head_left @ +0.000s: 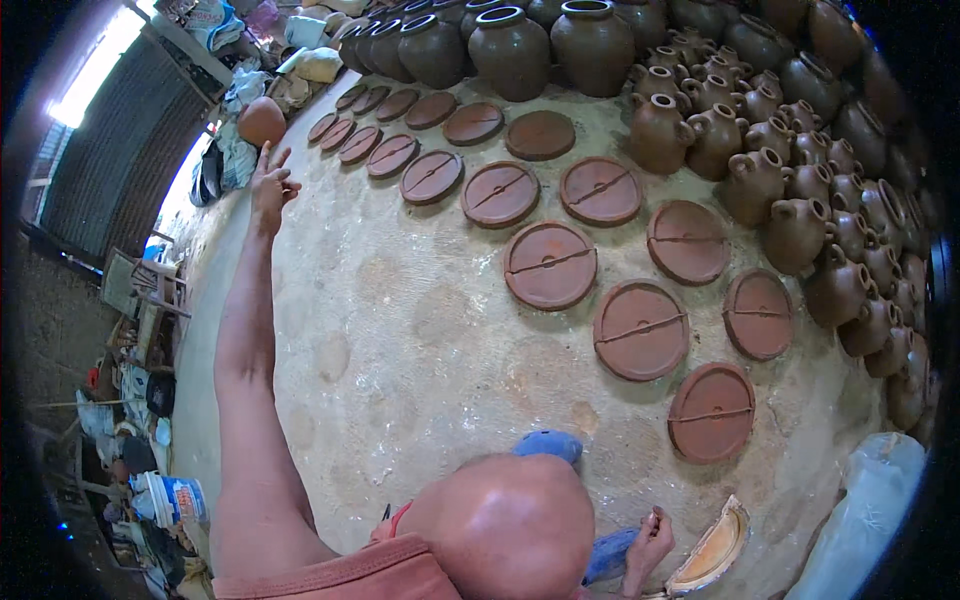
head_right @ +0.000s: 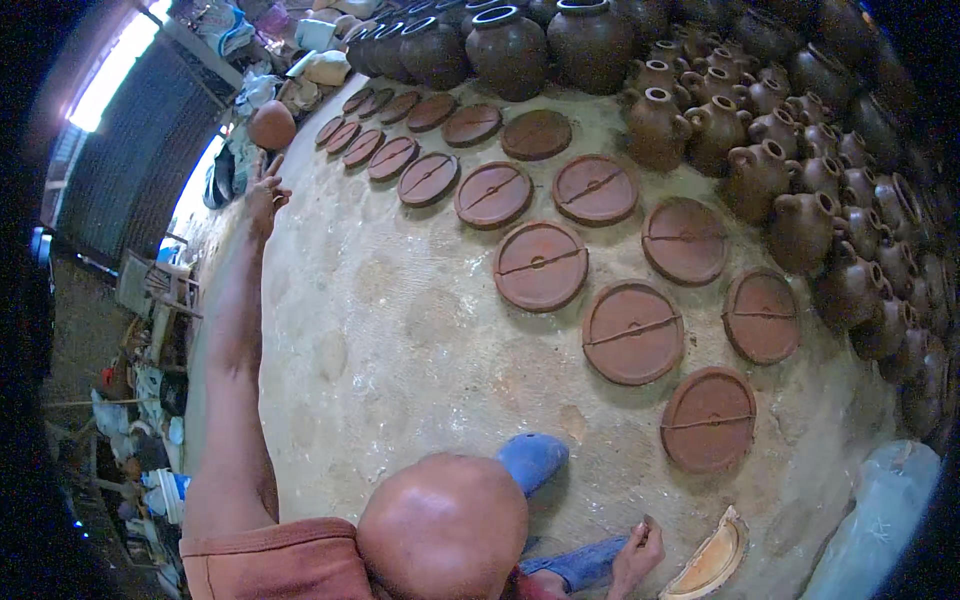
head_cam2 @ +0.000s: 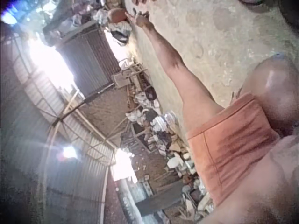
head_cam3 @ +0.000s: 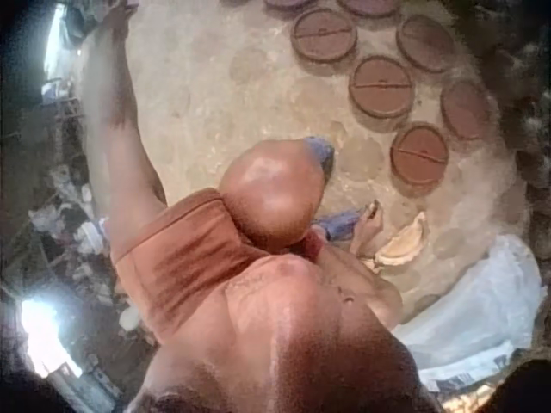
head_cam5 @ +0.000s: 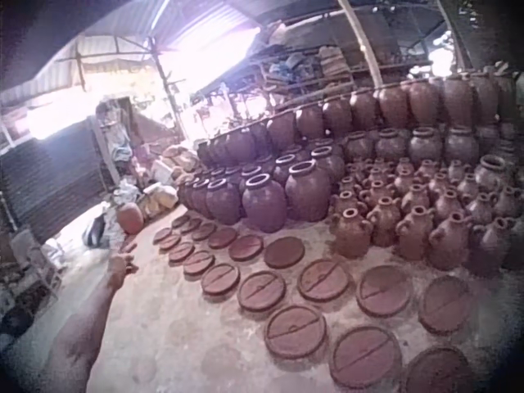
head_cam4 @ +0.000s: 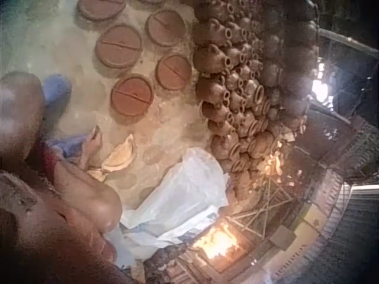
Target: The person shapes a clay base by hand on a wooden wheel, using a damp cloth to smooth the edges and pressing clay into the center to form a small bowl.
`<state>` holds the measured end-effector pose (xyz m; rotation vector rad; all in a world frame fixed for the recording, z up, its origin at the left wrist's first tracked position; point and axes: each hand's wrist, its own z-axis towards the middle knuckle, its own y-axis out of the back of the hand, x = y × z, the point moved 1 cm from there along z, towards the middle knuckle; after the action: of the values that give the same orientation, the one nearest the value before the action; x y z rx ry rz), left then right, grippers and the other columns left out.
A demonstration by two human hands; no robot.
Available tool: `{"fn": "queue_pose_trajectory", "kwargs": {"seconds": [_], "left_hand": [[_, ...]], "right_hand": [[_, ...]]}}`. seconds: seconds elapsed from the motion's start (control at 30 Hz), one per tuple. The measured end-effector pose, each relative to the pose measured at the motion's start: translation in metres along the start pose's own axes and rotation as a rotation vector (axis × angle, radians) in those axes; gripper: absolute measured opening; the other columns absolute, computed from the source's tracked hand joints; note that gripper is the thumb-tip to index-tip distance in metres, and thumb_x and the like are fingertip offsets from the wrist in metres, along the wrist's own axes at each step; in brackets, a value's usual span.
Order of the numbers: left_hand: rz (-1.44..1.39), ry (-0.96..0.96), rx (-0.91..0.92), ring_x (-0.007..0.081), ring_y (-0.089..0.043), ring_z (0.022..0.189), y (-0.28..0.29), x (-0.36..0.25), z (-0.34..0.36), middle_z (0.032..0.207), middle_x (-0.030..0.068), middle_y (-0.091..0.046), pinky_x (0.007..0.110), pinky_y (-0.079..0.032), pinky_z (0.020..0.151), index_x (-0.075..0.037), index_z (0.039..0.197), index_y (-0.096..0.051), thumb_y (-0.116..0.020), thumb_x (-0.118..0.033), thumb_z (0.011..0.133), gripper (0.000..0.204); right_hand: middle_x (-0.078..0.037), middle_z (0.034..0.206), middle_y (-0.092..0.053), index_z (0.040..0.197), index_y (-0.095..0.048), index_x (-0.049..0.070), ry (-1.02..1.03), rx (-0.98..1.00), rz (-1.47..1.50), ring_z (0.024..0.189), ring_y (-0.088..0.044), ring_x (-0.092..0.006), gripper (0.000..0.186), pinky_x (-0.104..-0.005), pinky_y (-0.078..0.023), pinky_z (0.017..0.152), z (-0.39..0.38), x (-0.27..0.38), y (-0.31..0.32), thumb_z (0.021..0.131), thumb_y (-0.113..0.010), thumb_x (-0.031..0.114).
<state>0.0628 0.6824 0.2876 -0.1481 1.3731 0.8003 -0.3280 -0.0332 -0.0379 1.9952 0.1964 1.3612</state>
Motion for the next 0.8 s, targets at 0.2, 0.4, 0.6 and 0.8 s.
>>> {"fn": "queue_pose_trajectory", "kwargs": {"seconds": [0.2,0.4,0.6,0.8], "left_hand": [[0.001,-0.010,0.194,0.0091,-0.061,0.061,-0.050,0.010,0.000,0.154,0.0110,-0.055,0.024,-0.052,0.055,-0.022,0.168,-0.008,-0.045,0.002,0.091,0.089],[0.023,0.113,0.120,0.0101,-0.059,0.060,-0.061,0.027,0.008,0.154,0.0123,-0.054,0.025,-0.052,0.054,-0.024,0.168,-0.001,-0.044,0.002,0.090,0.093],[0.013,0.065,0.194,0.0100,-0.059,0.062,-0.087,0.029,0.002,0.156,0.0130,-0.052,0.025,-0.053,0.057,-0.023,0.168,0.001,-0.046,0.002,0.088,0.096],[0.095,0.175,0.198,0.0109,-0.060,0.065,-0.099,0.051,-0.005,0.159,0.0105,-0.049,0.027,-0.052,0.060,-0.024,0.167,0.010,-0.046,0.003,0.085,0.103]], "right_hand": [[-0.016,0.083,-0.071,0.113,-0.070,-0.004,-0.025,-0.051,0.036,0.073,-0.068,-0.0257,0.025,-0.0375,-0.054,0.067,-0.001,-0.015,-0.004,0.098,-0.061,0.014],[-0.013,0.082,-0.070,0.112,-0.071,-0.003,-0.097,-0.053,0.098,0.073,-0.066,-0.0228,0.024,-0.0355,-0.053,0.067,-0.004,-0.016,-0.007,0.098,-0.062,0.014],[-0.013,0.083,-0.072,0.111,-0.072,-0.003,-0.165,-0.045,0.076,0.074,-0.067,-0.0210,0.023,-0.0352,-0.054,0.068,0.000,-0.018,-0.007,0.097,-0.064,0.014],[-0.014,0.087,-0.074,0.109,-0.072,-0.004,-0.157,-0.044,0.075,0.077,-0.069,-0.0221,0.021,-0.0355,-0.055,0.071,0.001,-0.026,-0.007,0.097,-0.064,0.011]]}}
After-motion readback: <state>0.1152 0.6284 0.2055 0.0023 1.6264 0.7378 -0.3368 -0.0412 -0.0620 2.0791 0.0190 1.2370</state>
